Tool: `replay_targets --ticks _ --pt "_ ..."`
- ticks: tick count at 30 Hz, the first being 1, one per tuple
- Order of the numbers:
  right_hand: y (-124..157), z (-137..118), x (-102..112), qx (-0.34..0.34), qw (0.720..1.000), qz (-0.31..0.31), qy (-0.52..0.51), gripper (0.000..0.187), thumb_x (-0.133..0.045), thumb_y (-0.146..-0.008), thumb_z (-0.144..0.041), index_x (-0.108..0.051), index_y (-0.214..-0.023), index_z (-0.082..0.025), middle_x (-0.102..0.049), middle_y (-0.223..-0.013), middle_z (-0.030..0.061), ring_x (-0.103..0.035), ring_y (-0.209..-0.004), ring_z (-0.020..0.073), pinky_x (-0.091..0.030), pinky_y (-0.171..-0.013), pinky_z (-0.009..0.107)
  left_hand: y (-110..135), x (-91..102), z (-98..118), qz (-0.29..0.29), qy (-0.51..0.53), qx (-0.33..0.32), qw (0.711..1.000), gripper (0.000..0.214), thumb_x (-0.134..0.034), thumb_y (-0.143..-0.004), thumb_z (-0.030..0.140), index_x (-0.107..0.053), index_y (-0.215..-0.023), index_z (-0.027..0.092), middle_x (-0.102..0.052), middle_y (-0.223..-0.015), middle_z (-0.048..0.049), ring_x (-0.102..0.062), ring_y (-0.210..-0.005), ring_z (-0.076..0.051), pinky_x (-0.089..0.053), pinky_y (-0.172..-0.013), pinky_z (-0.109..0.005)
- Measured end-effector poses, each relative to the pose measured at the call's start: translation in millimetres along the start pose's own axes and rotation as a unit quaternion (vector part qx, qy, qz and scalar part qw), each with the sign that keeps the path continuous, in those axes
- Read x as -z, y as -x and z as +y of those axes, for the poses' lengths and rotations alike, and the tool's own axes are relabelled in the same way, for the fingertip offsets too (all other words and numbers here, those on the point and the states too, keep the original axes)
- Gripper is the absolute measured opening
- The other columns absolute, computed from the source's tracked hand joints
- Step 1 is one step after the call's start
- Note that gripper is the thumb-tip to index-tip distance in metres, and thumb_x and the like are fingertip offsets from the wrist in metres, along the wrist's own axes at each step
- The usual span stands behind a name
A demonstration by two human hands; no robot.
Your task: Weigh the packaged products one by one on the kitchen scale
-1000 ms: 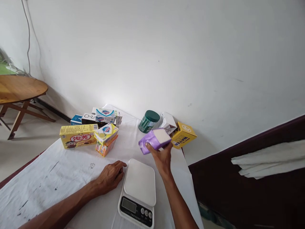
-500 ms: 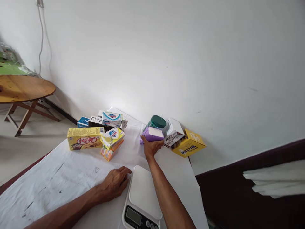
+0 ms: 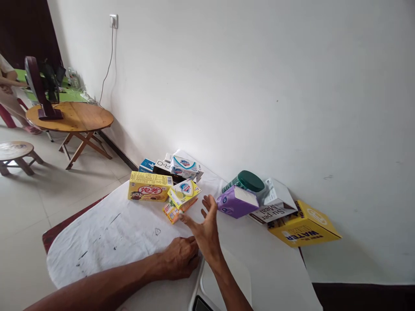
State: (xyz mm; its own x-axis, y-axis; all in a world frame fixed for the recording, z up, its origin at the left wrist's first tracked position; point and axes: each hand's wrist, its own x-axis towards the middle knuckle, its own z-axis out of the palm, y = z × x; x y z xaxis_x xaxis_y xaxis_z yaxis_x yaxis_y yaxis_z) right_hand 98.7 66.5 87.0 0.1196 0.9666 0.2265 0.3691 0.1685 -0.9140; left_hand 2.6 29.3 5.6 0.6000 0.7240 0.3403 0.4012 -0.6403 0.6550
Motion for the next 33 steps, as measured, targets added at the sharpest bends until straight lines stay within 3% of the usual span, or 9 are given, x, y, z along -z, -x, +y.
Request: replay_targets --ticks 4,12,16,21,25,28,33 --pt "-12.7 -13.4 -23.6 0.057 0.998 -0.001 0.007 0.115 -0.088 -0.061 -0.050 -0.026 -0.152 -0.019 -0.043 -0.153 0.0195 -0.043 -0.142 0.0343 -0.036 -0.117 0.052 -0.2 -4.2 -2.6 0.004 -0.009 -0.008 1.000 0.010 -0.051 -0.084 0.011 -0.050 -0.089 0.019 -0.068 -0.087 -0.0054 -0.068 -0.079 -0.021 -0.051 -0.070 -0.028" --pt "-22.0 -26.6 -29.2 0.093 0.990 0.066 0.077 0.082 -0.083 -0.064 -0.049 -0.049 -0.132 -0.020 -0.060 -0.127 0.0139 -0.058 -0.119 0.0332 -0.050 -0.101 0.051 0.2 -6.4 -4.5 0.007 -0.008 -0.014 1.000 0.009 -0.050 -0.086 0.012 -0.047 -0.087 0.021 -0.067 -0.086 -0.0045 -0.067 -0.077 -0.020 -0.050 -0.068 -0.027" --pt "-12.6 -30.4 -5.0 0.093 0.989 0.090 0.064 0.077 -0.083 -0.066 -0.048 -0.052 -0.130 -0.020 -0.061 -0.127 0.0133 -0.062 -0.111 0.0298 -0.054 -0.096 0.047 0.1 -2.6 -2.5 0.011 -0.001 -0.011 1.000 0.013 -0.052 -0.084 0.011 -0.050 -0.094 0.020 -0.068 -0.092 -0.0057 -0.068 -0.081 -0.021 -0.051 -0.071 -0.027" --pt "27.9 -29.1 59.9 0.044 0.988 0.117 0.086 0.082 -0.083 -0.066 -0.052 -0.051 -0.135 -0.022 -0.062 -0.131 0.0131 -0.064 -0.112 0.0310 -0.055 -0.094 0.045 1.8 2.7 0.7 0.015 0.013 -0.009 1.000 0.036 -0.051 -0.084 0.008 -0.051 -0.118 0.018 -0.069 -0.102 -0.0067 -0.068 -0.085 -0.021 -0.052 -0.074 -0.028" --pt "72.8 -7.5 105.8 -0.013 0.979 0.134 0.156 0.084 -0.083 -0.064 -0.057 -0.052 -0.135 -0.022 -0.064 -0.129 0.0126 -0.064 -0.112 0.0340 -0.055 -0.094 0.047 2.6 4.2 1.3 0.008 0.023 0.000 1.000 0.035 -0.051 -0.085 0.010 -0.054 -0.119 0.018 -0.069 -0.098 -0.0055 -0.066 -0.080 -0.019 -0.050 -0.071 -0.028" --pt "101.8 15.2 118.2 -0.042 0.971 0.126 0.200 0.083 -0.082 -0.064 -0.058 -0.053 -0.134 -0.023 -0.066 -0.125 0.0119 -0.064 -0.113 0.0351 -0.055 -0.094 0.047 2.5 5.1 1.2 0.000 0.031 0.008 0.999 0.034 -0.051 -0.086 0.010 -0.056 -0.119 0.018 -0.069 -0.094 -0.0048 -0.066 -0.079 -0.019 -0.049 -0.072 -0.029" --pt "128.6 46.8 108.8 -0.029 0.970 0.115 0.212 0.081 -0.079 -0.071 -0.053 -0.047 -0.140 -0.025 -0.063 -0.132 0.0111 -0.062 -0.120 0.0339 -0.053 -0.099 0.047 1.7 7.5 2.3 -0.009 0.031 0.015 0.999 0.033 -0.049 -0.088 0.011 -0.057 -0.119 0.018 -0.068 -0.094 -0.0052 -0.066 -0.081 -0.020 -0.048 -0.072 -0.030"
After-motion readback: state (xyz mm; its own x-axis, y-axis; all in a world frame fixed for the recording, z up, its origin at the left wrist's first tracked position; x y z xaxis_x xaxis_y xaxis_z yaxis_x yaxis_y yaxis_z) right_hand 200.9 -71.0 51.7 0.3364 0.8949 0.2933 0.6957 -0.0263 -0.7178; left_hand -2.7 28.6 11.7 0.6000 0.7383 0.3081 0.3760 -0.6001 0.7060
